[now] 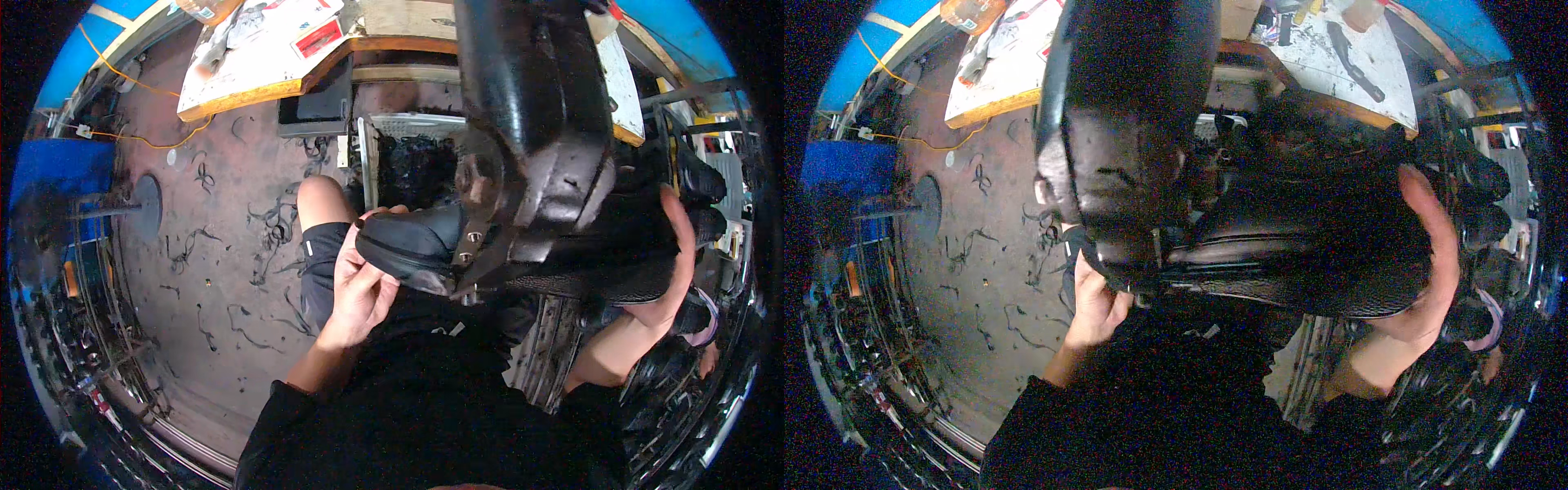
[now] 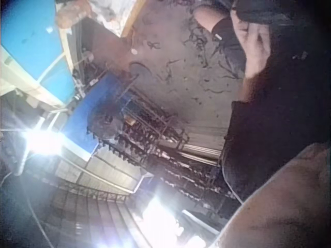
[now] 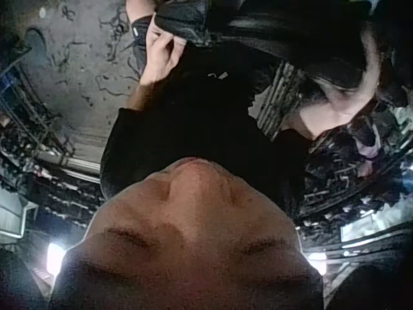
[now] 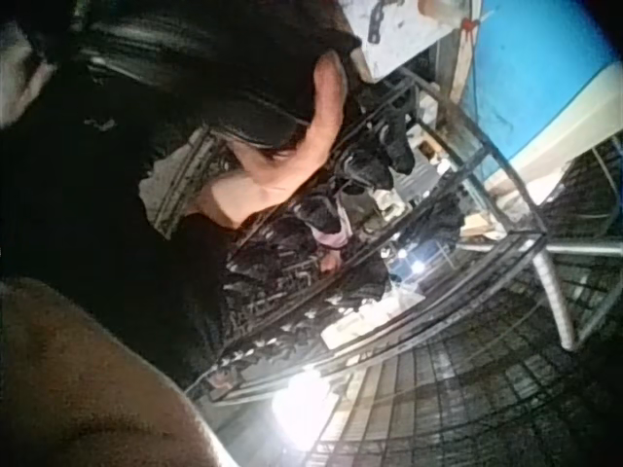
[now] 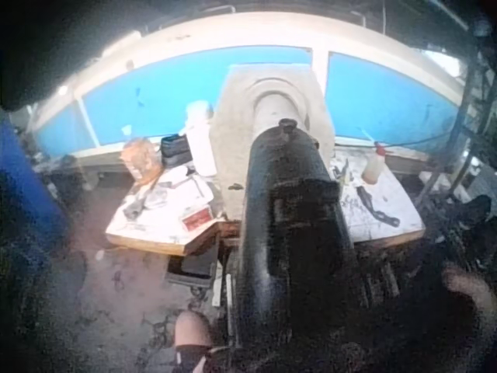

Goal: Apply polish and buff the sides of leather shoes using a rotary machine.

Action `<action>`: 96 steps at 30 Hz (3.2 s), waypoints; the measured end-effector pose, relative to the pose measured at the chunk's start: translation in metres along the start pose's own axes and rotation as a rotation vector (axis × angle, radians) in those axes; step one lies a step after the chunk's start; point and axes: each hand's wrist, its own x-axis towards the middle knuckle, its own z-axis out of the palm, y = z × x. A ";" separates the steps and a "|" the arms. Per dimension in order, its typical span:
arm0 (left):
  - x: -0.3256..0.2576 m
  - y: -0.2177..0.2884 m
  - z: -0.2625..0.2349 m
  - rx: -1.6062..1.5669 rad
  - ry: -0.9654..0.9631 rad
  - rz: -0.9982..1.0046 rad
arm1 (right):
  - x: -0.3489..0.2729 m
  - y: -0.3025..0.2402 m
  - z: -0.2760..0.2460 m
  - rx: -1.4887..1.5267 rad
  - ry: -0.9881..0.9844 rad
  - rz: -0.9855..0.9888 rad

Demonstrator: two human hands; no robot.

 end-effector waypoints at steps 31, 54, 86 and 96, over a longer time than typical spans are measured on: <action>0.013 0.081 0.084 1.635 -0.514 0.553 | 0.017 -0.056 0.108 0.002 -0.407 -0.017; -0.016 0.002 -0.003 0.412 0.100 0.046 | -0.116 0.107 0.155 0.590 -0.461 0.278; -0.021 -0.014 0.009 0.552 0.178 -0.288 | -0.042 0.059 0.006 0.137 -0.284 0.024; 0.059 -0.043 -0.041 1.216 -0.019 0.278 | -0.054 -0.017 -0.031 0.282 0.258 -0.056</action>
